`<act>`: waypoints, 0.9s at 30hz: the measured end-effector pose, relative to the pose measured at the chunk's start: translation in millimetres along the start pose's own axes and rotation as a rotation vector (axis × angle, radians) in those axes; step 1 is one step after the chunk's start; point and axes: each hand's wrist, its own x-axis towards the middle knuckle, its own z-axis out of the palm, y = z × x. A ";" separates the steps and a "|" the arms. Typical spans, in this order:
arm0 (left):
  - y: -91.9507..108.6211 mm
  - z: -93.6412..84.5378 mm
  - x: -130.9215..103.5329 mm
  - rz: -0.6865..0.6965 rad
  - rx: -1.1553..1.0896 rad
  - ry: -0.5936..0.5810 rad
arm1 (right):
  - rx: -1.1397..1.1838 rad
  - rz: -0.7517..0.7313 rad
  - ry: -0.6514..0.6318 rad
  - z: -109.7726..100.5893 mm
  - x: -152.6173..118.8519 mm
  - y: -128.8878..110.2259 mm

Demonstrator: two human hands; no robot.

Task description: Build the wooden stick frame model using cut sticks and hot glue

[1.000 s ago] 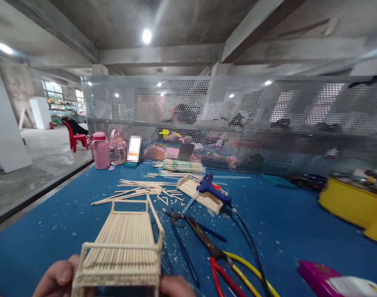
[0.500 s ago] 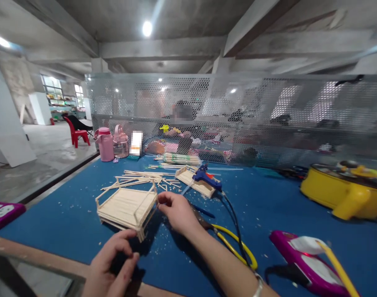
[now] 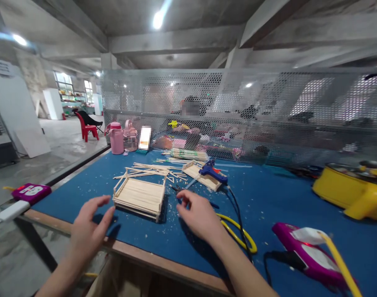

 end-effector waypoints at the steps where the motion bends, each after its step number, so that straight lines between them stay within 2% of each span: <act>1: -9.2 -1.6 8.6 -0.052 0.065 -0.049 | -0.039 -0.016 -0.065 1.2 -8.5 -3.7; 3: -22.0 -1.2 23.6 -0.117 0.139 -0.199 | -0.099 -0.041 -0.133 8.4 -20.4 -12.1; 5: -26.4 1.6 33.0 -0.142 0.153 -0.336 | -0.116 -0.065 -0.154 18.1 -23.4 -18.4; 8: -22.8 4.6 36.7 -0.170 0.137 -0.442 | -0.086 -0.081 -0.174 26.5 -16.3 -18.6; 12: -17.5 3.6 33.3 -0.192 0.144 -0.470 | -0.111 -0.069 -0.098 17.8 -10.8 -5.8; 16: -18.2 1.8 32.2 -0.185 0.144 -0.463 | -0.457 0.100 0.051 4.1 -22.5 6.4; 18: -19.0 1.7 33.4 -0.174 0.145 -0.470 | -0.591 0.169 0.034 2.3 -27.6 9.2; 21: -18.6 2.5 35.9 -0.153 0.140 -0.471 | -0.674 0.191 -0.013 3.2 -26.2 10.9; 24: -16.9 4.1 36.3 -0.128 0.125 -0.457 | -0.669 0.226 -0.073 2.5 -18.0 12.9; 27: -16.9 5.7 32.4 -0.158 0.115 -0.433 | -0.613 0.229 -0.104 -0.4 -13.7 17.2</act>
